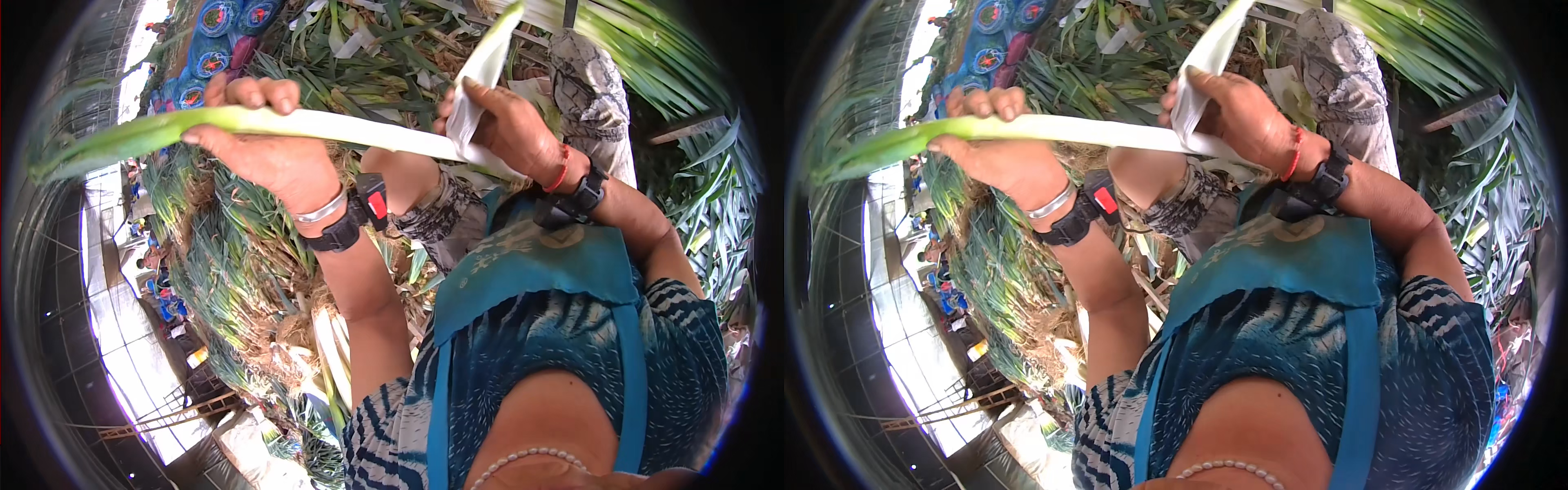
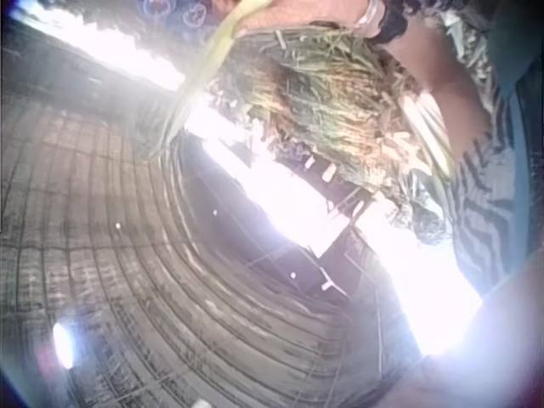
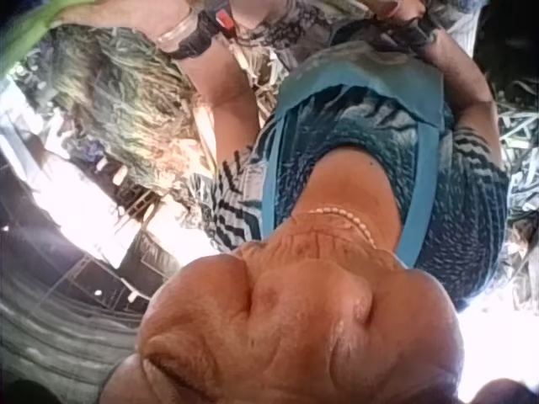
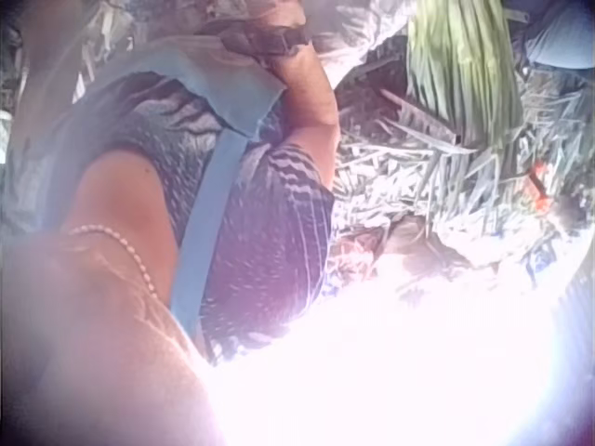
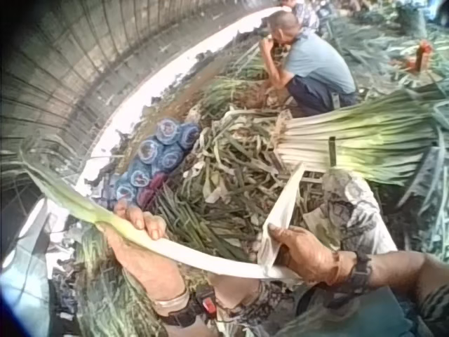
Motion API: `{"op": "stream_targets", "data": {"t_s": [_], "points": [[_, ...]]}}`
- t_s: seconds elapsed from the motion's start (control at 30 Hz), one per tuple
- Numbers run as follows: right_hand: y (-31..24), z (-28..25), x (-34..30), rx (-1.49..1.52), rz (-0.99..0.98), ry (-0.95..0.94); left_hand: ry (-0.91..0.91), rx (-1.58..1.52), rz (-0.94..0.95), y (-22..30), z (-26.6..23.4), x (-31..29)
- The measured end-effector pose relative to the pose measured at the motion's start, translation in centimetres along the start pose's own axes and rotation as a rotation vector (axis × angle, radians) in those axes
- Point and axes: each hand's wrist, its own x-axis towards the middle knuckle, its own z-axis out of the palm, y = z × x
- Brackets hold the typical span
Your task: Peeling and sorting harvested leeks in an agricultural workspace.
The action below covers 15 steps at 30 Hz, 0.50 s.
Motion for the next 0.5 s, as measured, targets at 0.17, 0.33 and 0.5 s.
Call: {"op": "stream_targets", "data": {"t_s": [0.17, 0.33, 0.5], "points": [[-0.7, -1.9, 1.6, 0.005, -0.045, -0.104, 0.027, -0.095, -0.006, -0.3, -5.0, 2.7], [-2.5, -3.6, 2.8, -0.234, 0.117, -0.325, 0.260, -0.481, -0.416, -5.6, -10.2, 4.9], [-1.5, -3.9, 2.5, -0.399, 0.221, -0.315, 0.430, -0.592, -0.615, -12.9, -14.5, 1.6]]}}
